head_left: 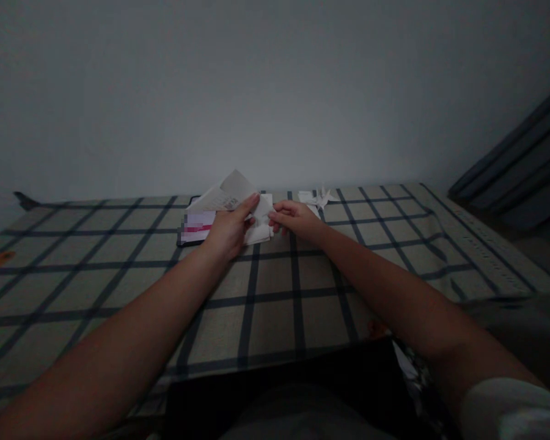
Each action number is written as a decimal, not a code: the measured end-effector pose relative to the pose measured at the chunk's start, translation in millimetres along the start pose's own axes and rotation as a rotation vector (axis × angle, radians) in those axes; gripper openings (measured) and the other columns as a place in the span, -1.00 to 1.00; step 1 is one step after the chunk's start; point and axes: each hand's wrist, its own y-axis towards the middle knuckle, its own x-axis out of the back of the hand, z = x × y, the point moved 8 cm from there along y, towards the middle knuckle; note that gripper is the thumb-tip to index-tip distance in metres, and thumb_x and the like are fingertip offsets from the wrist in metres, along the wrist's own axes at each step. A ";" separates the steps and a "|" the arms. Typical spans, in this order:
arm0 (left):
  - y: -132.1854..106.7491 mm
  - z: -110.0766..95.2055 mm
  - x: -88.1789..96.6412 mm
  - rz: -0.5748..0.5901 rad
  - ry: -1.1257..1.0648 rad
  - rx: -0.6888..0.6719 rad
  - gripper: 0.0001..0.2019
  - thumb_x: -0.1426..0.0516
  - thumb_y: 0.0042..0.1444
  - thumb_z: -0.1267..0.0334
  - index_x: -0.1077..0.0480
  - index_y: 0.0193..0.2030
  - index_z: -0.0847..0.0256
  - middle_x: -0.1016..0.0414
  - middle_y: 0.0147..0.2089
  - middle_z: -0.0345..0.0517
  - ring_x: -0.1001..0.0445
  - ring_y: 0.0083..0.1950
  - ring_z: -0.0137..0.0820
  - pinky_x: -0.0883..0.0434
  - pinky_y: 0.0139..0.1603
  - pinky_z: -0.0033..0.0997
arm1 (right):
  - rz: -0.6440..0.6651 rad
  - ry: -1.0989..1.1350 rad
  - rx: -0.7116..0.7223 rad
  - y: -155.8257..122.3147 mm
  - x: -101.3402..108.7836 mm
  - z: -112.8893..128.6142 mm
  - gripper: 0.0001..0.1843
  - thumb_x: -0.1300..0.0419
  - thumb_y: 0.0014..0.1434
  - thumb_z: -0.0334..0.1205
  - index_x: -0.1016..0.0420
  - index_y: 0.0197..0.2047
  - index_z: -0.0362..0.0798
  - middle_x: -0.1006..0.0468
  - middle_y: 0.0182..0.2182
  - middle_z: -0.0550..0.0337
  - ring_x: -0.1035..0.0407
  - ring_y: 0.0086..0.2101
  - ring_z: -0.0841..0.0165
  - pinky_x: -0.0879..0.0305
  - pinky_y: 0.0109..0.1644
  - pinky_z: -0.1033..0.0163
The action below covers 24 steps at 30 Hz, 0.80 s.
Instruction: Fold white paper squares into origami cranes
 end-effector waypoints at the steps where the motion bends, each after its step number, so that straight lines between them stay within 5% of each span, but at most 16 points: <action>1: -0.7 1.0 -2.4 0.032 0.001 0.017 -0.56 -0.43 -0.12 0.06 -0.53 -0.11 0.17 -0.64 -0.09 -0.08 -0.58 -0.15 -0.35 -0.42 -0.28 -0.45 | -0.010 0.016 0.004 0.8 1.7 -0.3 -0.78 -0.29 0.19 -0.10 -0.48 -0.25 -0.09 -0.56 -0.41 0.22 -0.44 -0.44 0.48 -0.32 -0.45 0.41; 9: -11.8 -0.3 -19.6 0.198 0.016 0.161 -0.70 -0.37 -0.13 0.44 -0.60 -0.17 0.28 -0.61 0.08 0.09 -0.58 -0.17 -0.41 -0.49 -0.22 -0.49 | -0.209 0.394 0.012 3.5 35.2 -0.4 -0.65 -0.40 0.04 -0.06 -0.38 -0.24 -0.03 -0.54 -0.36 0.27 -0.47 -0.37 0.46 -0.39 -0.36 0.38; 15: -9.1 10.7 -20.1 0.315 -0.159 0.361 -0.91 -0.24 0.13 0.33 -0.58 -0.25 0.25 -0.66 -0.09 0.09 -0.58 -0.32 -0.45 -0.49 -0.36 -0.55 | -0.126 0.481 -0.006 2.4 33.3 1.1 -0.61 -0.47 -0.05 -0.16 -0.45 -0.19 -0.03 -0.55 -0.32 0.26 -0.43 -0.37 0.47 -0.44 -0.27 0.34; 17: -5.7 12.0 -18.1 0.332 -0.177 0.356 -0.84 -0.22 0.19 0.20 -0.58 -0.19 0.21 -0.66 -0.17 0.06 -0.58 -0.35 -0.42 -0.48 -0.40 -0.53 | -0.139 0.484 -0.029 1.4 33.8 -0.2 -0.63 -0.46 -0.09 -0.22 -0.49 -0.21 -0.04 -0.55 -0.31 0.25 -0.43 -0.34 0.45 -0.45 -0.25 0.33; 21: -9.7 17.4 -23.2 0.401 -0.052 0.401 -0.72 -0.27 0.14 0.09 -0.60 -0.08 0.19 -0.67 -0.10 0.05 -0.61 -0.29 -0.32 -0.55 -0.30 -0.38 | -0.104 0.438 -0.051 0.3 31.8 -0.2 -0.71 -0.39 -0.04 -0.28 -0.56 -0.18 -0.05 -0.58 -0.26 0.19 -0.46 -0.26 0.39 -0.46 -0.15 0.25; 24: -16.8 15.5 -29.2 0.439 0.053 0.393 -0.70 -0.36 0.02 0.21 -0.61 -0.08 0.22 -0.67 -0.19 0.04 -0.60 -0.34 -0.33 -0.54 -0.31 -0.38 | -0.067 0.438 -0.043 0.6 29.7 1.3 -0.70 -0.38 -0.01 -0.28 -0.59 -0.15 -0.05 -0.61 -0.23 0.16 -0.47 -0.22 0.37 -0.46 -0.10 0.23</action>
